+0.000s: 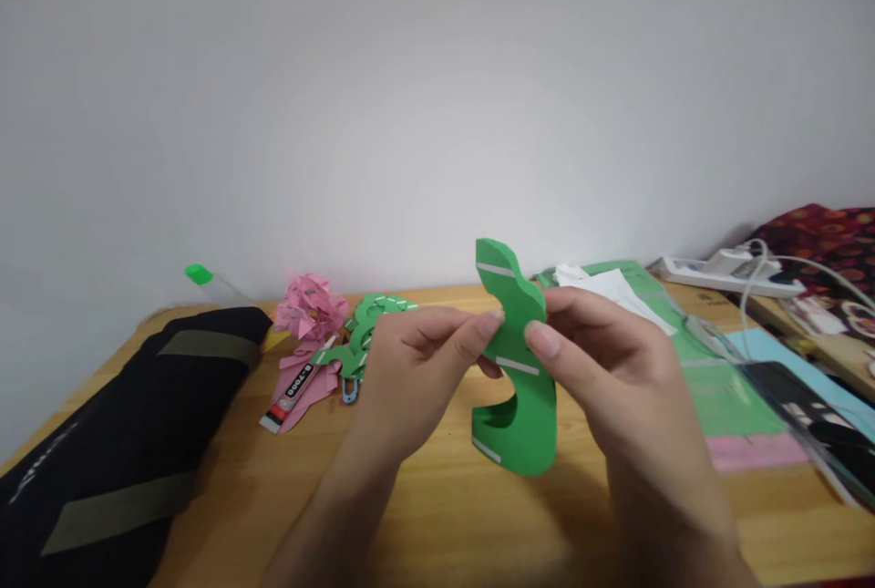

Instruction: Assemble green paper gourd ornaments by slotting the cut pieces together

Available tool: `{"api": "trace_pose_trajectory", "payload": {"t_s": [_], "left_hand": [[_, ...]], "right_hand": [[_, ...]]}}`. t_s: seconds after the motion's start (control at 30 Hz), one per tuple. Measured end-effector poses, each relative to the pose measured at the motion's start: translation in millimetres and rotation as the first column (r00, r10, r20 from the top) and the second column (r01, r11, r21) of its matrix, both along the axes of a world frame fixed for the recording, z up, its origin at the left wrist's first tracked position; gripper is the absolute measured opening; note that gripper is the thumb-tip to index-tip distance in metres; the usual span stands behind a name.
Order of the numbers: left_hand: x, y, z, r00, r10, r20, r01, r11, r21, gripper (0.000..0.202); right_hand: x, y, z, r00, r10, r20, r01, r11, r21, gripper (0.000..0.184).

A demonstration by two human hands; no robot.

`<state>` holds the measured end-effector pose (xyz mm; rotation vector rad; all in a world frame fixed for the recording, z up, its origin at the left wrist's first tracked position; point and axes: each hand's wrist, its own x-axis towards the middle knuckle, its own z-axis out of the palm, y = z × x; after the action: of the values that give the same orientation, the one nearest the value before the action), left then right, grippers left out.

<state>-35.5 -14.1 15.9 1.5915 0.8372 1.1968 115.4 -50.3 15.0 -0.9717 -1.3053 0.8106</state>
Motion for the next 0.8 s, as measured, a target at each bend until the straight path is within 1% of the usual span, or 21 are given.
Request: {"api": "trace_pose_trajectory", "payload": {"t_s": [0.07,0.13,0.27,0.47,0.63,0.8], "left_hand": [[1.2,-0.6,0.0,0.998,0.034,-0.046,-0.031,0.998,0.055,0.031],[2.6,-1.8,-0.2,0.993,0.073,-0.087,-0.064,0.992,0.104,0.03],[4.4,-4.0,-1.0,0.986,0.103,-0.129,-0.082,0.984,0.157,0.028],[5.7,-4.8,-2.1,0.985,0.11,-0.129,-0.087,0.981,0.176,0.028],[7.3,-4.9,-2.3,0.986,0.121,-0.118,-0.095,0.975,0.201,0.029],[8.9,-4.9,-3.0,0.988,0.119,-0.097,-0.096,0.973,0.212,0.03]], "right_hand": [[0.0,0.4,-1.1,0.999,-0.024,0.043,0.026,0.999,-0.031,0.015],[0.0,0.7,-1.9,0.997,-0.043,0.057,0.045,0.998,-0.045,0.014],[-1.4,1.4,-1.9,0.994,-0.094,0.056,0.095,0.995,-0.024,0.007],[-4.2,2.2,-2.5,0.99,-0.131,0.046,0.13,0.991,0.019,0.002],[-4.5,2.6,-2.4,0.99,-0.139,0.032,0.138,0.99,0.028,0.005],[-4.1,2.2,-0.7,0.986,-0.159,0.057,0.158,0.987,0.019,0.009]]}}
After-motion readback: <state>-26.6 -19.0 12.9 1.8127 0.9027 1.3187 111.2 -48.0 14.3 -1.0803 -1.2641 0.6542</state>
